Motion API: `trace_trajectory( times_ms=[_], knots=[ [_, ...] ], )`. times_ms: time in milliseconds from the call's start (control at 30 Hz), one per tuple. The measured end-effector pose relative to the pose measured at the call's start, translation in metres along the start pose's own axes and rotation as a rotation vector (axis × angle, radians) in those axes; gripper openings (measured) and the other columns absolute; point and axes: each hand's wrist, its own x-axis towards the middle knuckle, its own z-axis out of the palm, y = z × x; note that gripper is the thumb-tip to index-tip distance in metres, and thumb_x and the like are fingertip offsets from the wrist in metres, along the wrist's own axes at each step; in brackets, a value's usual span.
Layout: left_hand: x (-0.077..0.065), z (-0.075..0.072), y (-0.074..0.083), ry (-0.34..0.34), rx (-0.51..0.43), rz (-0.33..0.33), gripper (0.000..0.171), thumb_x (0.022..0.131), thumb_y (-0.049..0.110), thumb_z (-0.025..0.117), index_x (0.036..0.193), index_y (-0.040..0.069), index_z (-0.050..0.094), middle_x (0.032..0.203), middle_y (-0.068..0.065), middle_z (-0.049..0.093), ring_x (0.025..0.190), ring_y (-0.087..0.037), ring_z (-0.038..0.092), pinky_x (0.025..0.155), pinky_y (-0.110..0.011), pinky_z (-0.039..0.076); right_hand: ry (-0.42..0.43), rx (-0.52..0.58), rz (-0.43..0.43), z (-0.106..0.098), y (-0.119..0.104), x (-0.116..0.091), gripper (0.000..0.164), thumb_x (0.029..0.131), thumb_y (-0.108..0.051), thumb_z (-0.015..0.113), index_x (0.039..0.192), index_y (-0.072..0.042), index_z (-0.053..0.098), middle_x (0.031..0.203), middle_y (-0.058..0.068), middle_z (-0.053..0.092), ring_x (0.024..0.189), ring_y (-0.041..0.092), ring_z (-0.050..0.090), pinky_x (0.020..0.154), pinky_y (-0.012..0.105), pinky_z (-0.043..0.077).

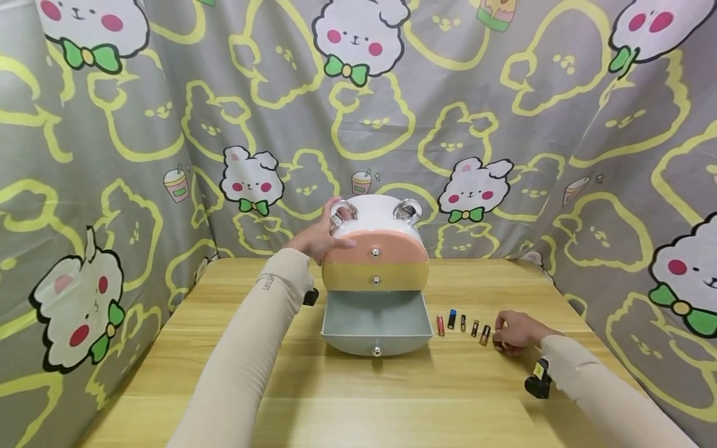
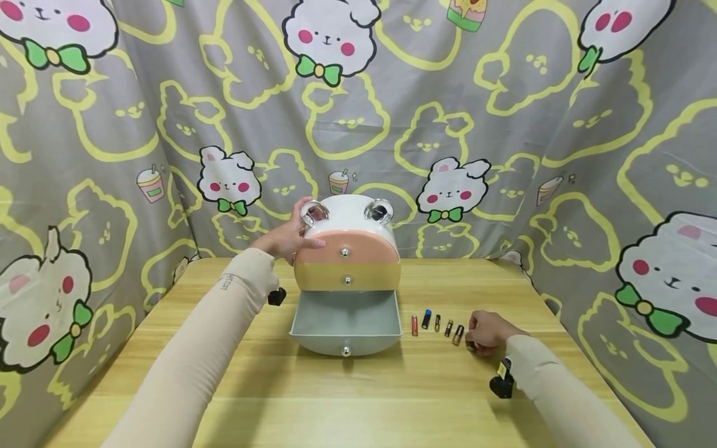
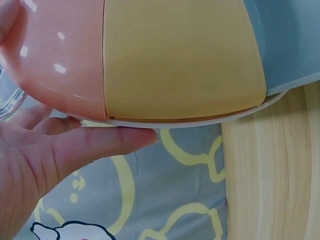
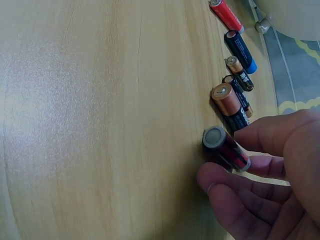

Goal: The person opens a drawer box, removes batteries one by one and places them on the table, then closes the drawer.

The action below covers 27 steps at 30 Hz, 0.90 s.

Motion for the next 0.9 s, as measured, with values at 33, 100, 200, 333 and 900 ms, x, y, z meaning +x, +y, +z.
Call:
trace_trajectory(
  times_ms=[33,100,200,333,900],
  knots=[
    [0.0,0.0,-0.001,0.003,0.011,0.0,0.111,0.069,0.029,0.08,0.131,0.058,-0.007,0.144,-0.026,0.011,0.117,-0.043,0.035,0.055,-0.044,0.051,0.003,0.002,0.006,0.0,0.0,0.0,0.011,0.085,-0.009,0.057,0.087,-0.004,0.048,0.057,0.008,0.054,0.047,0.018,0.054,0.045,0.031,0.047],
    [-0.001,0.001,-0.003,0.003,0.023,0.003,0.111,0.068,0.03,0.08,0.131,0.058,-0.008,0.144,-0.026,0.011,0.118,-0.043,0.034,0.056,-0.044,0.051,0.014,0.004,0.002,0.0,0.001,0.0,0.011,0.085,-0.01,0.057,0.087,-0.004,0.048,0.055,0.007,0.053,0.046,0.018,0.054,0.044,0.031,0.047],
    [-0.001,0.001,-0.006,0.006,0.051,0.008,0.112,0.068,0.032,0.08,0.131,0.058,-0.009,0.144,-0.027,0.012,0.118,-0.042,0.035,0.06,-0.043,0.052,0.041,0.006,-0.024,-0.003,0.001,-0.001,0.012,0.086,-0.012,0.058,0.087,-0.004,0.049,0.049,0.004,0.049,0.042,0.015,0.049,0.042,0.03,0.044],
    [0.0,0.001,-0.003,0.006,0.04,0.023,0.112,0.068,0.031,0.08,0.131,0.058,-0.009,0.144,-0.026,0.013,0.116,-0.042,0.036,0.063,-0.041,0.051,0.102,-0.018,-0.07,-0.012,-0.001,0.0,0.015,0.085,-0.017,0.061,0.084,-0.007,0.051,0.051,0.0,0.044,0.041,0.011,0.04,0.041,0.027,0.037],
    [-0.012,-0.002,0.013,-0.039,0.01,0.026,0.11,0.074,0.021,0.077,0.138,0.043,-0.01,0.144,-0.029,0.006,0.125,-0.043,0.026,0.082,-0.051,0.044,-0.148,0.314,-0.248,0.003,-0.075,-0.008,0.032,0.09,-0.024,0.057,0.07,-0.005,0.043,0.063,0.005,0.051,0.048,0.016,0.041,0.042,0.034,0.036]
  ],
)
